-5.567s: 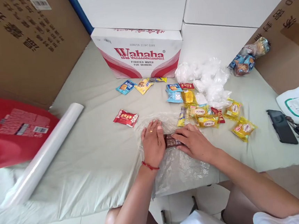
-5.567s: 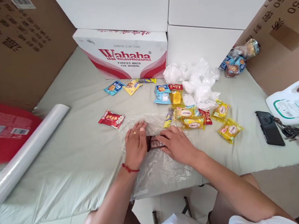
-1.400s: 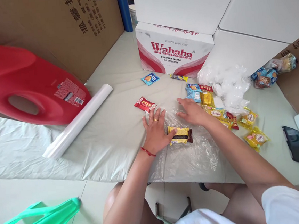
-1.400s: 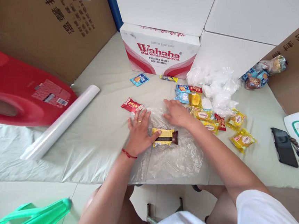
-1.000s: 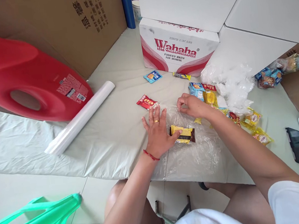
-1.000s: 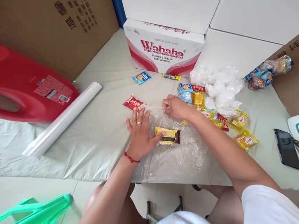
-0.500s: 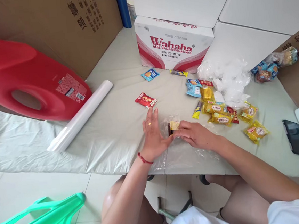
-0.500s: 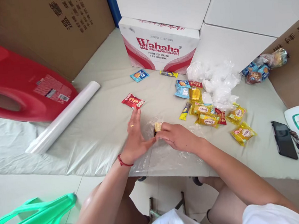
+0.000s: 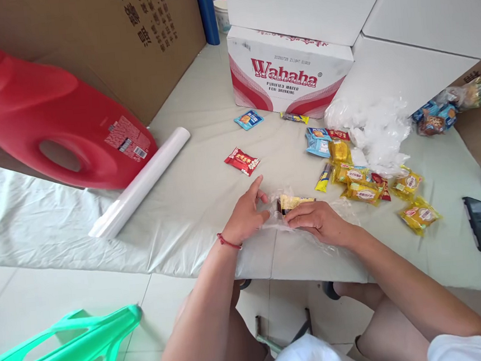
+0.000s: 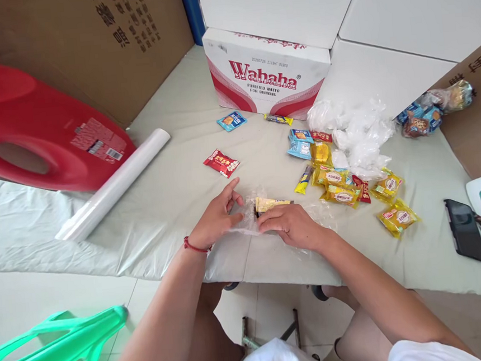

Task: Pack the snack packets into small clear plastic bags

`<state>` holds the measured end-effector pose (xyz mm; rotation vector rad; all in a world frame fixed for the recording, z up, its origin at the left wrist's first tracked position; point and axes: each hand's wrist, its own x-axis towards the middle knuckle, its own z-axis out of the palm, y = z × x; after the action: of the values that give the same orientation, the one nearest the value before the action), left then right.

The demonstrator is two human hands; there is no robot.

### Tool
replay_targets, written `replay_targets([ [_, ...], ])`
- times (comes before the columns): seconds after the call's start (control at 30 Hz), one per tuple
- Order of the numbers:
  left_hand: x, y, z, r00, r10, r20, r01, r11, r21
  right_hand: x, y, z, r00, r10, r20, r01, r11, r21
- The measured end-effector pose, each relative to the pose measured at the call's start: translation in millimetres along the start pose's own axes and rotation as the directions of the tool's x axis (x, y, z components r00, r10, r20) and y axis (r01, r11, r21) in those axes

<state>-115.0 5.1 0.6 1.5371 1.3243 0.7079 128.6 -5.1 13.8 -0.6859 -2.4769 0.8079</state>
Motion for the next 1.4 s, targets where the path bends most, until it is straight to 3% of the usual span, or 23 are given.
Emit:
replay_targets([
  [0.13, 9.2, -2.9, -6.7, 0.987, 0.137, -0.082, -0.131, 0.988, 0.077, -0.9, 3.2, 0.3, 1.000, -0.022, -0.007, 0.022, 0.999, 0.023],
  [0.3, 33.7, 0.6, 6.2, 0.983, 0.147, 0.114, -0.152, 0.988, 0.034, 0.6, 4.6, 0.0, 0.998, -0.043, -0.039, 0.045, 0.996, 0.071],
  [0.4, 39.5, 4.8, 9.1, 0.978, 0.145, 0.149, -0.158, 0.984, 0.083, 1.4, 5.7, -1.0, 0.998, -0.052, -0.046, 0.057, 0.993, 0.106],
  [0.5, 33.3, 7.0, -2.2, 0.979, 0.128, 0.159, -0.135, 0.990, 0.039, 0.8, 8.1, -1.4, 0.997, -0.059, -0.054, 0.066, 0.989, 0.133],
  [0.63, 14.4, 7.9, -26.4, 0.959, 0.109, 0.260, -0.113, 0.994, 0.002, -0.3, 9.3, -1.6, 0.998, -0.062, -0.033, 0.065, 0.991, 0.120],
  [0.77, -3.8, 7.9, -43.2, 0.947, 0.100, 0.304, -0.134, 0.987, 0.093, -0.9, 5.3, -2.8, 0.997, -0.068, 0.037, 0.066, 0.996, 0.066],
  [0.87, -15.2, 6.1, -53.2, 0.911, 0.028, 0.411, -0.128, 0.968, 0.217, -2.4, 2.9, -2.0, 0.995, -0.076, 0.061, 0.075, 0.997, 0.017],
  [1.03, -34.4, 2.0, -77.8, 0.806, -0.065, 0.589, -0.144, 0.943, 0.300, -5.1, 3.7, -0.4, 0.993, -0.049, 0.108, 0.052, 0.998, -0.027],
  [1.07, -37.4, 3.4, -83.3, 0.810, -0.076, 0.581, -0.140, 0.938, 0.318, -5.0, 3.8, -0.9, 0.992, -0.043, 0.122, 0.047, 0.998, -0.035],
  [1.13, -41.0, 12.2, -91.5, 0.895, -0.062, 0.441, -0.121, 0.920, 0.373, -4.1, 3.7, -2.7, 0.987, -0.036, 0.154, 0.044, 0.998, -0.051],
  [1.17, -41.3, 19.9, -92.8, 0.958, -0.016, 0.287, -0.106, 0.909, 0.402, -3.3, 3.5, -3.7, 0.985, -0.034, 0.172, 0.045, 0.997, -0.059],
  [1.2, -40.4, 29.6, -91.2, 0.993, 0.060, 0.103, -0.099, 0.900, 0.424, -2.5, 3.4, -4.6, 0.982, -0.034, 0.188, 0.047, 0.997, -0.065],
  [1.23, -38.4, 40.3, -86.3, 0.984, 0.149, -0.093, -0.095, 0.897, 0.432, -1.8, 3.2, -5.3, 0.979, -0.037, 0.200, 0.052, 0.996, -0.067],
  [1.27, -35.3, 51.1, -78.0, 0.930, 0.252, -0.266, -0.126, 0.902, 0.412, -1.2, 3.2, -5.8, 0.978, -0.044, 0.204, 0.058, 0.996, -0.065],
  [1.3, -31.2, 60.7, -66.6, 0.891, 0.340, -0.302, -0.216, 0.901, 0.377, -0.9, 3.2, -5.9, 0.977, -0.049, 0.206, 0.063, 0.996, -0.062],
  [1.33, -26.2, 67.9, -52.8, 0.882, 0.413, -0.227, -0.331, 0.885, 0.326, -0.8, 3.3, -5.8, 0.977, -0.051, 0.205, 0.065, 0.996, -0.061],
  [1.4, -14.7, 72.6, -22.4, 0.868, 0.492, 0.065, -0.495, 0.844, 0.206, -1.7, 3.5, -5.1, 0.979, -0.050, 0.197, 0.063, 0.996, -0.063],
])
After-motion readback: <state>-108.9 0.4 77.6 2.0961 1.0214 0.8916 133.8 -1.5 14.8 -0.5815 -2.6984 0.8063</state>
